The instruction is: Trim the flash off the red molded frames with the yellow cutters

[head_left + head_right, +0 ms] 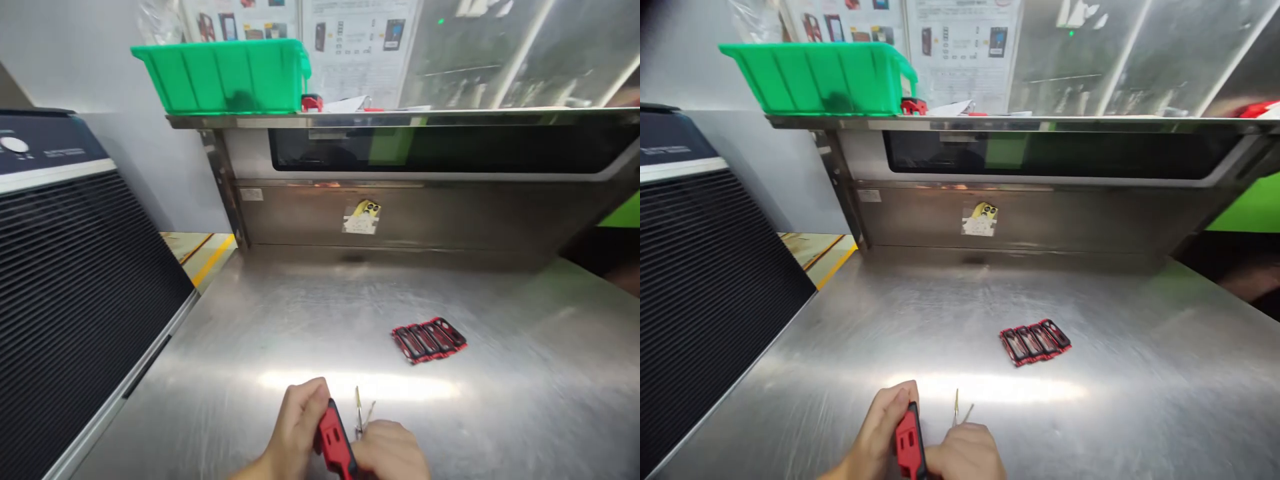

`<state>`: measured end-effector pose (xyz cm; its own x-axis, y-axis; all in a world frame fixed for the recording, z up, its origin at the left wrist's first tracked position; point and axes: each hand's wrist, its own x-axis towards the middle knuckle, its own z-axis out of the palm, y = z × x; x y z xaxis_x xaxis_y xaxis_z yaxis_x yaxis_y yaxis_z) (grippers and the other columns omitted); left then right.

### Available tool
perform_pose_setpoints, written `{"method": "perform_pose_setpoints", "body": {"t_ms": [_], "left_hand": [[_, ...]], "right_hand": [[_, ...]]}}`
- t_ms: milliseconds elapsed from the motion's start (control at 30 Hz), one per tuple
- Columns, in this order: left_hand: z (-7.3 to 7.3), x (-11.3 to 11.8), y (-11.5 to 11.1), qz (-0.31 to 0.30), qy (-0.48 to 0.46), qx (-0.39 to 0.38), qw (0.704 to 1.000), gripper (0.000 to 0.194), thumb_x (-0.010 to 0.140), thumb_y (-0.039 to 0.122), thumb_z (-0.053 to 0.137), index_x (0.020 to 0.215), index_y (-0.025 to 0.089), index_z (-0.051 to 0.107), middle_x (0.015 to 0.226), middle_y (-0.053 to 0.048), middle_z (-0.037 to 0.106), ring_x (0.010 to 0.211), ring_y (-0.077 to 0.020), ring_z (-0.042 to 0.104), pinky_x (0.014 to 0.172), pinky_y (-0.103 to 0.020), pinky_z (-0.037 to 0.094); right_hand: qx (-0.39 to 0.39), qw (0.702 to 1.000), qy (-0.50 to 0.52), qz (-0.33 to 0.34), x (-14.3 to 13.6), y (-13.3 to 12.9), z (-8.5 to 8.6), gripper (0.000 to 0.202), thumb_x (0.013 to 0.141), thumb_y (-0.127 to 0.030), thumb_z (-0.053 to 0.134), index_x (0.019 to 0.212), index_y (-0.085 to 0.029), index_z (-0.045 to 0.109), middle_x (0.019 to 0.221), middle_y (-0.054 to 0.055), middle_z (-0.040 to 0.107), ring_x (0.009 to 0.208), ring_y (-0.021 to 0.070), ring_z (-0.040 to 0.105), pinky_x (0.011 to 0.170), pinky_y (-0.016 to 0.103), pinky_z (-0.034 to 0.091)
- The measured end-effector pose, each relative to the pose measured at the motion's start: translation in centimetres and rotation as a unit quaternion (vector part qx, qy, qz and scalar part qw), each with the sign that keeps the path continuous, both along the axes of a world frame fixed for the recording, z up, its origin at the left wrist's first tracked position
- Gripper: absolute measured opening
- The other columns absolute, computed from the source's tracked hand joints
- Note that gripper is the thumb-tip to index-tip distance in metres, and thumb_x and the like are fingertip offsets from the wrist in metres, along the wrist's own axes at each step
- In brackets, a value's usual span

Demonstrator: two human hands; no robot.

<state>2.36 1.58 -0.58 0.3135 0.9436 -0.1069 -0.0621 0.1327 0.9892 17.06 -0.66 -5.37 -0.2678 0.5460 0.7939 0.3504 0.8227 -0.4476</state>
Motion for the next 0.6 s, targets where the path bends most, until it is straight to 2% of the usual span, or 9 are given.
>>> {"method": "perform_pose_setpoints", "body": {"t_ms": [100, 200, 367, 600], "left_hand": [[-0.1, 0.1, 0.0, -0.013, 0.026, -0.009, 1.000, 0.059, 0.075, 0.075, 0.045, 0.053, 0.021, 0.039, 0.048, 0.007, 0.031, 0.047, -0.0091, 0.027, 0.045, -0.024, 0.023], [0.1, 0.1, 0.1, -0.003, 0.055, -0.021, 0.998, 0.060, 0.073, 0.076, 0.046, 0.051, 0.020, 0.042, 0.046, 0.006, 0.032, 0.046, -0.0094, 0.028, 0.045, -0.024, 0.023], [0.3, 0.3, 0.3, 0.021, 0.066, -0.032, 0.997, 0.062, 0.069, 0.079, 0.047, 0.048, 0.021, 0.041, 0.045, 0.007, 0.031, 0.045, -0.0093, 0.026, 0.044, -0.024, 0.024], [0.0, 0.3, 0.5, 0.003, 0.067, -0.031, 0.997, 0.060, 0.074, 0.076, 0.045, 0.055, 0.019, 0.046, 0.050, 0.005, 0.037, 0.050, -0.0107, 0.032, 0.048, -0.024, 0.028]], "right_hand": [[-0.008, 0.997, 0.067, 0.027, -0.5, 0.0, 0.0, 0.055, 0.103, -0.047, 0.032, 0.068, -0.019, 0.063, 0.038, -0.003, 0.045, 0.032, 0.0110, 0.038, 0.039, 0.025, 0.027], [-0.057, 0.992, 0.094, 0.056, -0.4, 0.1, 1.1, 0.051, 0.100, -0.051, 0.040, 0.070, -0.018, 0.063, 0.040, -0.003, 0.050, 0.032, 0.0094, 0.042, 0.038, 0.022, 0.031], [-0.126, 0.985, 0.084, 0.086, 0.3, 0.2, 3.1, 0.046, 0.097, -0.053, 0.048, 0.074, -0.017, 0.065, 0.044, -0.002, 0.058, 0.035, 0.0083, 0.050, 0.040, 0.017, 0.036], [-0.125, 0.988, 0.057, 0.072, 0.3, 0.0, 3.3, 0.047, 0.097, -0.053, 0.047, 0.073, -0.016, 0.065, 0.046, -0.001, 0.059, 0.037, 0.0094, 0.053, 0.041, 0.018, 0.038]]}}
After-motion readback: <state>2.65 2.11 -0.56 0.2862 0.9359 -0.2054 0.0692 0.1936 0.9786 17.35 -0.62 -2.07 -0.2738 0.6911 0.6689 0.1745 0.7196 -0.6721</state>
